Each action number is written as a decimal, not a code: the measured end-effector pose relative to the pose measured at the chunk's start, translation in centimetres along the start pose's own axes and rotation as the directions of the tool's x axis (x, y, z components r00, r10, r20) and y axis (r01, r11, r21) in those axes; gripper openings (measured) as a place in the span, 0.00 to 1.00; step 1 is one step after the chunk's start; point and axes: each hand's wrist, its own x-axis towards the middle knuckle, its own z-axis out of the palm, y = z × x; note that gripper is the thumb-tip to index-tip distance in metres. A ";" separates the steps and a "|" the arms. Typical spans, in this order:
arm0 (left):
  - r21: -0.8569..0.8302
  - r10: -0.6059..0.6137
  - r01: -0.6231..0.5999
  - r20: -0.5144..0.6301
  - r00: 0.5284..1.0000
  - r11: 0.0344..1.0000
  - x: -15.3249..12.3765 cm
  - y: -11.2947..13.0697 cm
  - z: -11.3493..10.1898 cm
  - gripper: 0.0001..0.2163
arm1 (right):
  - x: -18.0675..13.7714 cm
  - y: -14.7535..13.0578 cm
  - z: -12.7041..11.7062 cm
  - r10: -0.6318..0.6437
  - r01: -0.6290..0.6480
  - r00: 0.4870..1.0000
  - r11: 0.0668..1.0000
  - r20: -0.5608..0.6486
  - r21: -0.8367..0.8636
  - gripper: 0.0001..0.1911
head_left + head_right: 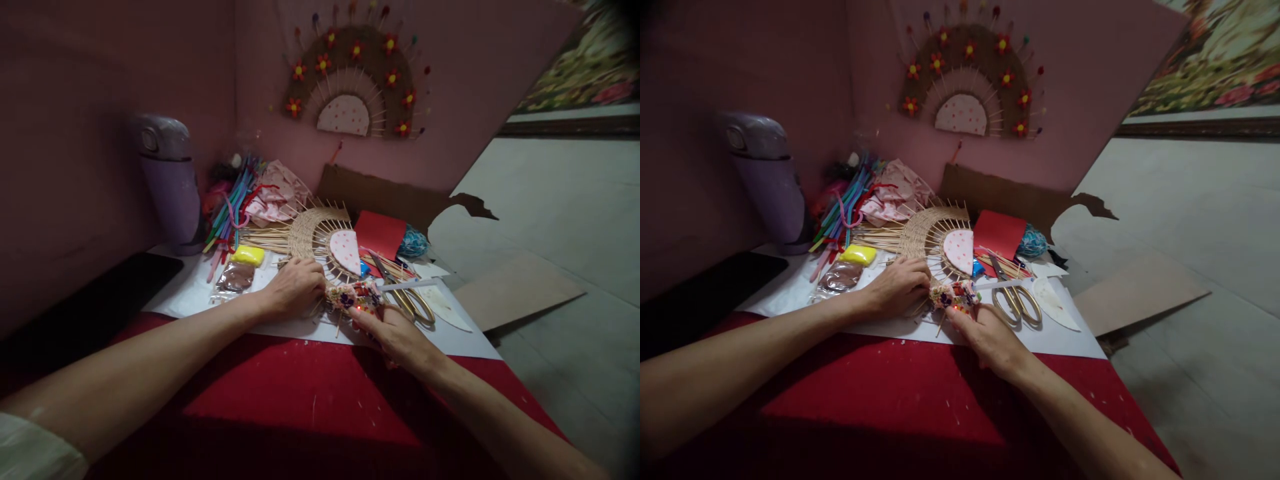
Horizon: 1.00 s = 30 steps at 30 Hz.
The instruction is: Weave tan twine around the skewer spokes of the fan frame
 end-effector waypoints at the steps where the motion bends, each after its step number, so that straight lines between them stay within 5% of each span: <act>1: 0.000 0.002 -0.002 -0.001 1.000 1.000 0.0 0.0 0.1 0.08 | 0.0 -0.1 0.0 -0.005 0.005 1.000 1.000 0.011 0.001 0.19; 30: -0.029 0.016 -0.017 -0.024 1.000 0.999 -0.1 -0.1 0.2 0.09 | 0.1 -1.6 -0.5 0.144 -0.138 0.986 0.987 0.081 -0.076 0.23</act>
